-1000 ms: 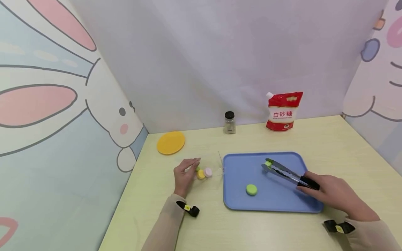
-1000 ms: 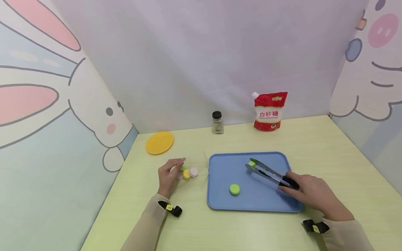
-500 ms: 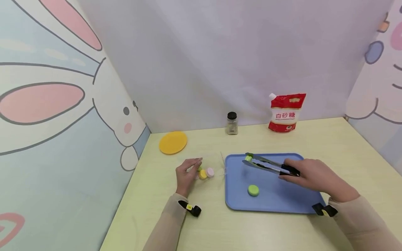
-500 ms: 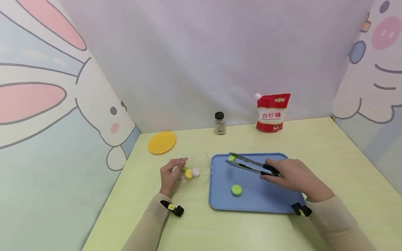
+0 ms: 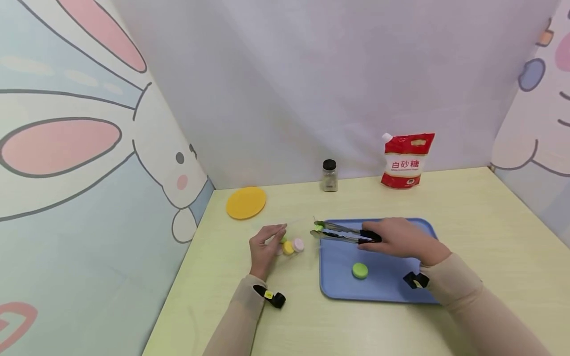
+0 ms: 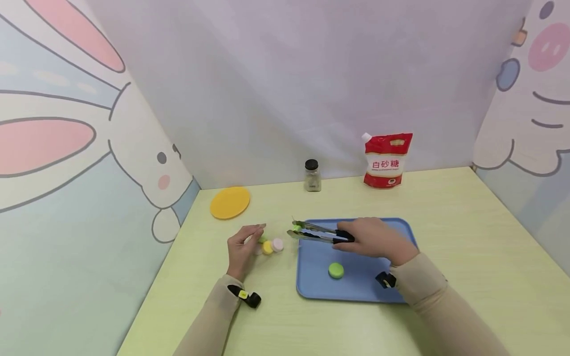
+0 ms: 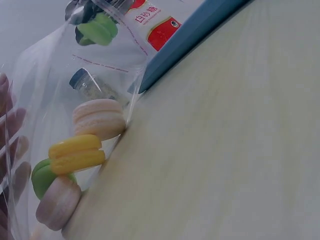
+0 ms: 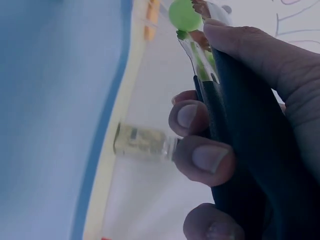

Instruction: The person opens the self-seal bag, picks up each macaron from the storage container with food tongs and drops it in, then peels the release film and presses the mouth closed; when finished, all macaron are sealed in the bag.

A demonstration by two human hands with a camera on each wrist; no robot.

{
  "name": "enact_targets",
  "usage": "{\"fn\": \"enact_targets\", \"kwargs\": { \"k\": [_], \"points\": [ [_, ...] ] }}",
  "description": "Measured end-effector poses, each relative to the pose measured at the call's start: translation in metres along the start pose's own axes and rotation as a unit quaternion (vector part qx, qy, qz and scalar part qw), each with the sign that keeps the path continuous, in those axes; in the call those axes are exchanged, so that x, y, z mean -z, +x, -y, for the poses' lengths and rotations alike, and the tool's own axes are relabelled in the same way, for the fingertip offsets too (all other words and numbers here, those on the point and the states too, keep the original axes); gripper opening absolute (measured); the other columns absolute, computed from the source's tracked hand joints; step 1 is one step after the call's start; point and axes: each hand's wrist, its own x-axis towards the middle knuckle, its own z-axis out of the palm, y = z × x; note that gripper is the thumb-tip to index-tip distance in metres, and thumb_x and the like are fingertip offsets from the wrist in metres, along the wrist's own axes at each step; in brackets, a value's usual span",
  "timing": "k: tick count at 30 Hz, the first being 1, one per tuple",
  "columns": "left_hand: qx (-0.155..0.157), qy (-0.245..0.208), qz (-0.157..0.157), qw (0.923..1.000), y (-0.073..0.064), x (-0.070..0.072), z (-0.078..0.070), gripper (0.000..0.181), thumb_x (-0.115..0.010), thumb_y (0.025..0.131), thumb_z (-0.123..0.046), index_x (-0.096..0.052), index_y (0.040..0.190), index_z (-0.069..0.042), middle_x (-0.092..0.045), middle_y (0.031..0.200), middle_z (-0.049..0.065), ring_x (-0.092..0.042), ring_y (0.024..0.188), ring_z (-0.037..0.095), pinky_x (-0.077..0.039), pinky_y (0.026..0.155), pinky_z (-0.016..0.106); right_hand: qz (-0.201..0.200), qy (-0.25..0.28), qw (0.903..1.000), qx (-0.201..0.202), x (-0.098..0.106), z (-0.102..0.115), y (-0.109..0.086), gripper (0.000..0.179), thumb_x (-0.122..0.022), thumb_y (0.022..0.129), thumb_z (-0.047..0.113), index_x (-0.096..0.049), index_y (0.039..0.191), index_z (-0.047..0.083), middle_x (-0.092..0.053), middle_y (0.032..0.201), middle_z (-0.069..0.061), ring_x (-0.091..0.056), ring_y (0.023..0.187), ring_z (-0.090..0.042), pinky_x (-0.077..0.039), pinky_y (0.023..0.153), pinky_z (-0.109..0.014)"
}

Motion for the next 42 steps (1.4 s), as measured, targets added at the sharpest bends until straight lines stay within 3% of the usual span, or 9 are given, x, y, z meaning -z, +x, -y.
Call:
{"fn": "enact_targets", "kwargs": {
  "k": [7,15,24,30,36,42],
  "points": [
    [-0.001,0.003,0.003,1.0,0.0,0.001,0.0,0.017,-0.077,0.089,-0.006,-0.08,0.105,-0.008,-0.076,0.101,0.005,-0.07,0.098,0.022,-0.055,0.091,0.033,0.027,0.005,0.9994,0.019,-0.007,0.006,0.032,0.026,-0.07,0.092,0.051,-0.057,0.089,0.028,-0.05,0.064,0.013,-0.048,0.055,-0.004,-0.04,0.051,-0.025],
    [-0.028,0.006,0.001,0.9996,0.003,0.0,-0.002,0.017,-0.076,0.088,0.001,-0.079,0.104,-0.002,-0.076,0.102,0.01,-0.07,0.096,0.024,-0.055,0.09,0.031,0.029,-0.029,0.9977,0.054,-0.012,0.024,0.066,0.032,-0.069,0.091,0.053,-0.058,0.09,0.023,-0.05,0.066,0.011,-0.046,0.057,-0.006,-0.037,0.05,-0.027],
    [-0.041,-0.005,-0.004,0.9991,0.004,-0.002,0.0,0.017,-0.074,0.084,0.011,-0.076,0.101,0.009,-0.074,0.101,0.021,-0.07,0.096,0.031,-0.055,0.091,0.03,0.032,-0.031,0.9971,0.062,-0.022,0.035,0.082,0.032,-0.07,0.091,0.051,-0.063,0.103,0.022,-0.053,0.07,0.012,-0.049,0.059,-0.007,-0.039,0.051,-0.029],
    [-0.048,0.005,-0.012,0.9987,0.002,-0.002,0.0,0.017,-0.075,0.085,0.009,-0.077,0.101,0.005,-0.075,0.103,0.017,-0.07,0.098,0.028,-0.054,0.092,0.03,0.034,-0.029,0.9977,0.05,-0.023,0.031,0.078,0.041,-0.071,0.09,0.054,-0.063,0.106,0.018,-0.05,0.066,0.01,-0.046,0.056,-0.008,-0.035,0.05,-0.028],
    [-0.038,0.02,-0.02,0.9989,0.001,0.0,0.001,0.015,-0.077,0.088,-0.003,-0.08,0.102,-0.005,-0.076,0.106,0.007,-0.07,0.099,0.023,-0.054,0.092,0.031,0.038,-0.032,0.9987,0.013,-0.015,0.021,0.059,0.051,-0.07,0.084,0.066,-0.061,0.099,0.018,-0.049,0.064,0.01,-0.045,0.054,-0.007,-0.034,0.049,-0.029],
    [-0.036,0.018,-0.01,0.9991,0.001,-0.001,0.0,0.013,-0.077,0.088,-0.005,-0.08,0.101,-0.005,-0.076,0.106,0.006,-0.07,0.1,0.023,-0.054,0.092,0.032,0.002,-0.081,0.9965,-0.022,-0.006,0.004,0.024,0.06,-0.07,0.079,0.072,-0.066,0.109,0.019,-0.049,0.069,0.014,-0.05,0.077,-0.012,-0.04,0.069,-0.041]
  ]
}}
